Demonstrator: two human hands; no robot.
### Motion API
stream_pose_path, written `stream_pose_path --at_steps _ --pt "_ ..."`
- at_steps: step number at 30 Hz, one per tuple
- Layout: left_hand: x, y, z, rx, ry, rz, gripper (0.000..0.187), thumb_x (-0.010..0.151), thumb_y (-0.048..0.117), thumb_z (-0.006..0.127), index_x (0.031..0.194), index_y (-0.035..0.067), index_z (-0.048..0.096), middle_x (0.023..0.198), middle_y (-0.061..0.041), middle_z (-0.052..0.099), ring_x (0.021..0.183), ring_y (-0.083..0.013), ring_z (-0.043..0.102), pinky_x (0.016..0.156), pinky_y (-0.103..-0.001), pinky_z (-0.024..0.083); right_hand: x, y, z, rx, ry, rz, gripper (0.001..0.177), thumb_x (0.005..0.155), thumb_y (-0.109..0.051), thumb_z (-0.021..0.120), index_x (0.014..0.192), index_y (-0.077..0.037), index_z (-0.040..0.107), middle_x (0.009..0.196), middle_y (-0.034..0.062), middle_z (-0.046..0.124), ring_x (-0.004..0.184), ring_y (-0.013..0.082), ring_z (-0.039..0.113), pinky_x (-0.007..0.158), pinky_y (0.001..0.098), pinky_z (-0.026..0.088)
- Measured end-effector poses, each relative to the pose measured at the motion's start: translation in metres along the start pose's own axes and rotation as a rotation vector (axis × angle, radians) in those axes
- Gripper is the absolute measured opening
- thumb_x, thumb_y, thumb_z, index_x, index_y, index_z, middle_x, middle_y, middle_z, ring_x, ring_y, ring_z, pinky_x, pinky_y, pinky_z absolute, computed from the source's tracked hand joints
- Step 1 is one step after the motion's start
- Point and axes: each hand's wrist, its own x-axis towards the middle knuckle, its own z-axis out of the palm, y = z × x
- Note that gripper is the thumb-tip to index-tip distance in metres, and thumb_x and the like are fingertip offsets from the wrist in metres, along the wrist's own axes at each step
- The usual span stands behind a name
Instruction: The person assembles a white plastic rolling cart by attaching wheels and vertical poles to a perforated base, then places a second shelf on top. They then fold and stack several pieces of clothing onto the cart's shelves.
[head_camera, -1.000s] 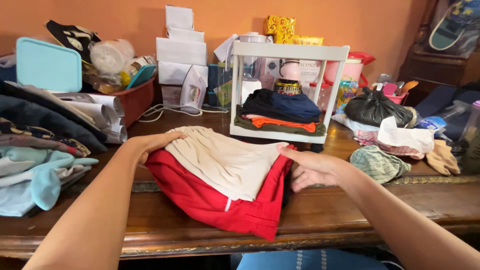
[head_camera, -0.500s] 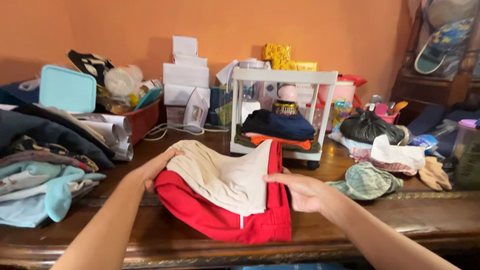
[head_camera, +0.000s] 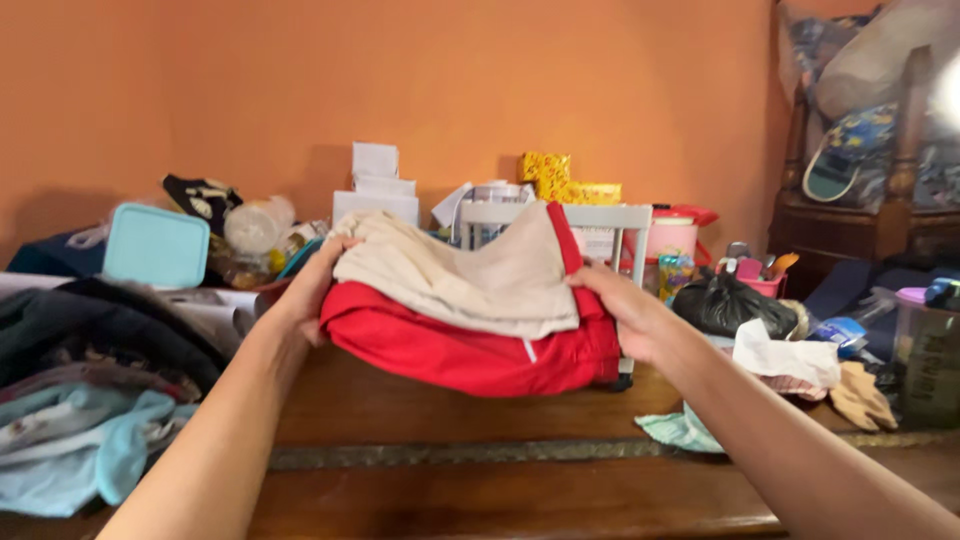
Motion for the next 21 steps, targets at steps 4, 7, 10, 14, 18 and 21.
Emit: stream_pose_path --at_steps 4,7,10,14,18,21 --pt "0.03 0.035 0.031 -0.01 -0.117 0.108 0.055 0.087 0.043 0.056 0.129 0.008 0.061 0.127 -0.014 0.071 0.112 -0.03 0.07 0.102 -0.049 0.055 0.023 -0.037 -0.021 0.007 -0.001 -0.103 0.037 0.09 -0.017 0.06 0.126 -0.008 0.057 0.123 0.0102 0.069 0.11 0.0237 0.07 0.098 0.0451 0.059" --pt "0.062 0.057 0.048 -0.036 -0.13 0.138 0.053 0.09 0.045 0.054 0.128 0.009 0.061 0.127 -0.013 0.07 0.112 -0.03 0.069 0.101 -0.05 0.054 0.041 -0.06 -0.038 0.048 0.026 -0.1 0.034 0.093 -0.021 0.061 0.122 -0.004 0.064 0.118 0.0128 0.073 0.105 0.0255 0.072 0.096 0.0451 0.059" --pt "0.098 0.07 0.058 -0.071 -0.213 0.171 0.052 0.093 0.044 0.052 0.13 0.009 0.06 0.13 -0.014 0.069 0.115 -0.0304 0.069 0.103 -0.051 0.055 0.059 -0.077 -0.052 0.077 0.085 -0.108 0.033 0.094 -0.024 0.061 0.119 -0.005 0.066 0.115 0.0119 0.074 0.102 0.0253 0.073 0.095 0.0458 0.059" --pt "0.15 0.079 0.065 -0.112 -0.195 0.157 0.055 0.091 0.048 0.047 0.129 0.011 0.061 0.129 -0.013 0.07 0.114 -0.0298 0.07 0.101 -0.052 0.055 0.091 -0.097 -0.076 0.085 0.044 -0.137 0.033 0.095 -0.024 0.06 0.12 -0.003 0.066 0.116 0.0144 0.074 0.101 0.0267 0.074 0.095 0.0451 0.06" --pt "0.2 0.08 0.07 -0.142 -0.212 0.159 0.055 0.091 0.049 0.049 0.128 0.011 0.061 0.127 -0.013 0.071 0.112 -0.0294 0.071 0.099 -0.049 0.057 0.127 -0.112 -0.107 0.1 0.011 -0.136 0.034 0.096 -0.025 0.058 0.12 -0.002 0.065 0.115 0.0151 0.075 0.1 0.0269 0.074 0.094 0.044 0.059" --pt "0.236 0.074 0.077 -0.174 -0.218 0.199 0.052 0.092 0.046 0.052 0.129 0.011 0.062 0.127 -0.012 0.071 0.112 -0.0271 0.072 0.099 -0.045 0.06 0.156 -0.117 -0.131 0.103 0.059 -0.15 0.032 0.101 -0.026 0.059 0.121 -0.002 0.063 0.114 0.0157 0.073 0.099 0.0276 0.072 0.093 0.0439 0.057"
